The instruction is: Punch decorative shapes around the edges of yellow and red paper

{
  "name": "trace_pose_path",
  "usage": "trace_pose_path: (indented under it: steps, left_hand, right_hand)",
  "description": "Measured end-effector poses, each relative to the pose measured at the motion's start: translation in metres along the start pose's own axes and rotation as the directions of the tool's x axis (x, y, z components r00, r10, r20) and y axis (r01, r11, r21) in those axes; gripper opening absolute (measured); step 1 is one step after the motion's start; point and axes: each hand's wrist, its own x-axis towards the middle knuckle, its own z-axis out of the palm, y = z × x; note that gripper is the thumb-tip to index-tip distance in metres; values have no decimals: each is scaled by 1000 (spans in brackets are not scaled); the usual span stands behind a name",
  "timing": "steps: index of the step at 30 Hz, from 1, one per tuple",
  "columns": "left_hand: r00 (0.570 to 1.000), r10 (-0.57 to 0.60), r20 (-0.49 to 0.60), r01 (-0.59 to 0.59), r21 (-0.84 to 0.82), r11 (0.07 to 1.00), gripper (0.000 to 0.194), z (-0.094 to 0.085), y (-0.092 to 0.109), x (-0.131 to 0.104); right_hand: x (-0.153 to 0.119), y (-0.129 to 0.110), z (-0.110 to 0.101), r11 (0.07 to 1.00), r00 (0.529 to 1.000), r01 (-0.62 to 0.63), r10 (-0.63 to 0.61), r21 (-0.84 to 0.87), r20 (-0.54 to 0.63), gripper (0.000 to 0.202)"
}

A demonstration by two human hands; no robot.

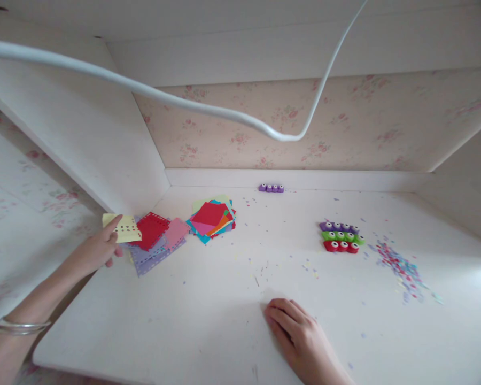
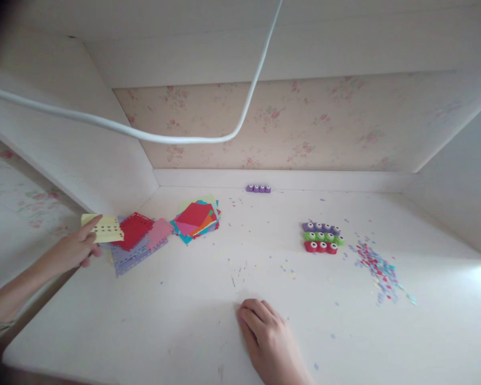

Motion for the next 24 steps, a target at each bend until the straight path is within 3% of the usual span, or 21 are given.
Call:
trace_pose_path:
  steps: [3,10,13,15,16,17,19,21,24]
  left_hand:
    - [998,-3,59,4,-6,1000,70,-1,5,-3]
    - [998,56,27,-54,-86,995,60,-1,21,-7]
    - [998,53,-46,-52,28,998,55,-5,24,-12]
    - [984,140,-108,-113,222,968,57,-4,24,-19]
    - [966,231,-115,-170,389,905,58,-2,24,-23]
    - [951,299,-78,-215,532,819,59,1,24,-26]
    - [950,302,80,-281,642,714,58,11,22,-30]
    - [948,227,222,-316,593,741,54,22,19,-30]
    - [923,246,296,-373,532,760,57,37,18,-30]
  right_hand:
    - [0,-1,-2,1000,1000,13,-13,-13,-5,25]
    - [-1,-1,-2,1000,1000,-6,6,-5,8,25]
    - [-1,0,0,1000,1000,-14,14,0,15,25]
    - [-1,1,1,1000,1000,-16,16,2,19,25]
    - [0,1,1,1000,1000,-15,15,3,20,25]
    - [0,1,1,1000,1000,-14,14,3,20,25]
    - [1,1,0,1000,1000,-10,10,4,16,25]
    - [1,0,-1,1000,1000,-8,8,5,16,25]
    - [2,-1,-2,1000,1000,-6,6,4,19,25]
